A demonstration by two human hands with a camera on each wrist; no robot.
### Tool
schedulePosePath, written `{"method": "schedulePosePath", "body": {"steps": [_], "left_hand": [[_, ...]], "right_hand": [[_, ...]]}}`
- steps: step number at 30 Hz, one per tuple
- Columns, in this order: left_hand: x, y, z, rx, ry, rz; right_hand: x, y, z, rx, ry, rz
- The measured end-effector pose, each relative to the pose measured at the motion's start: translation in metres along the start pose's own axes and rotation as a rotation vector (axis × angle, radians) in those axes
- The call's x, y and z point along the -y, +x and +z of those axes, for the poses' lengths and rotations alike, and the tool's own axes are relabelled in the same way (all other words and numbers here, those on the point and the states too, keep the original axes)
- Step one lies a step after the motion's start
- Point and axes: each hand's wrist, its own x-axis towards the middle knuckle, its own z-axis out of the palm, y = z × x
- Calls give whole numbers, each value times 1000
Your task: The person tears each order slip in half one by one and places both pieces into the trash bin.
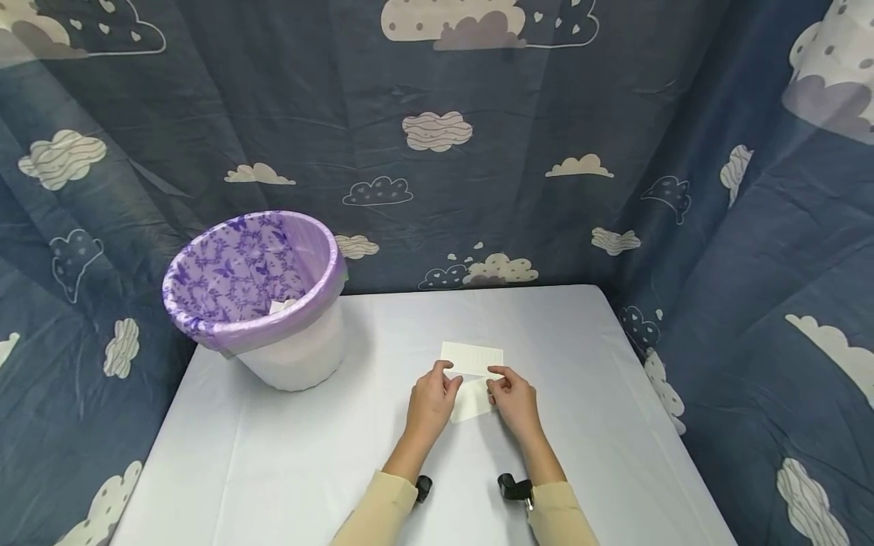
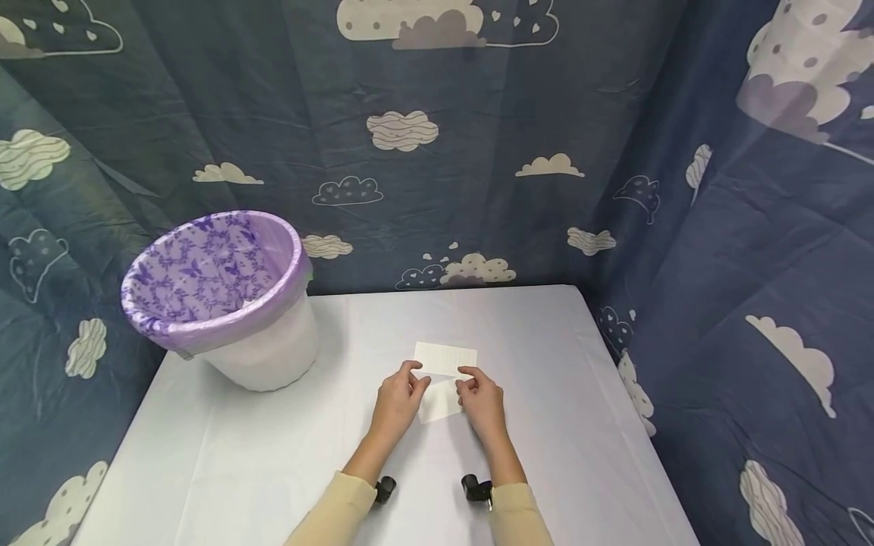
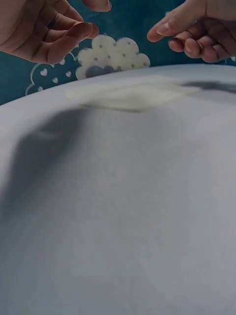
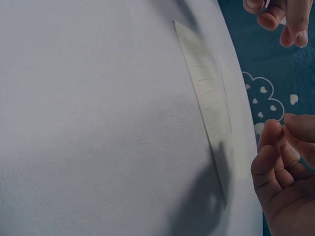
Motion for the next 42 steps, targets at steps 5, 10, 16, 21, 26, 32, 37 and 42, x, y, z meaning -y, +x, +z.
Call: {"method": "schedulePosePath", "body": {"steps": [5,10,16,21,26,32,37,42], "left_hand": [[4,-3,15,26,44,-1],[1,-5,29,54,95,-8],[-2,-7,45,94,177,-49],[-1,-7,49,174,228,-58],[1,-3,43,279,255,-58],[-1,6,34,301,259,-63],[-4,6,37,307,284,-91],[-2,0,43,306,343,-85]], "right_hand": [[-7,2,3,19,-21,-5],[-10,5,4,52,-78,-26],[-7,12,6,150,-148,-19],[-6,14,8,183,-173,-6],[-8,13,10,197,-225,3],[-4,12,12,151,-284,-37],[-3,10,15,126,-319,-47],[-8,6,18,123,-315,-30]]}}
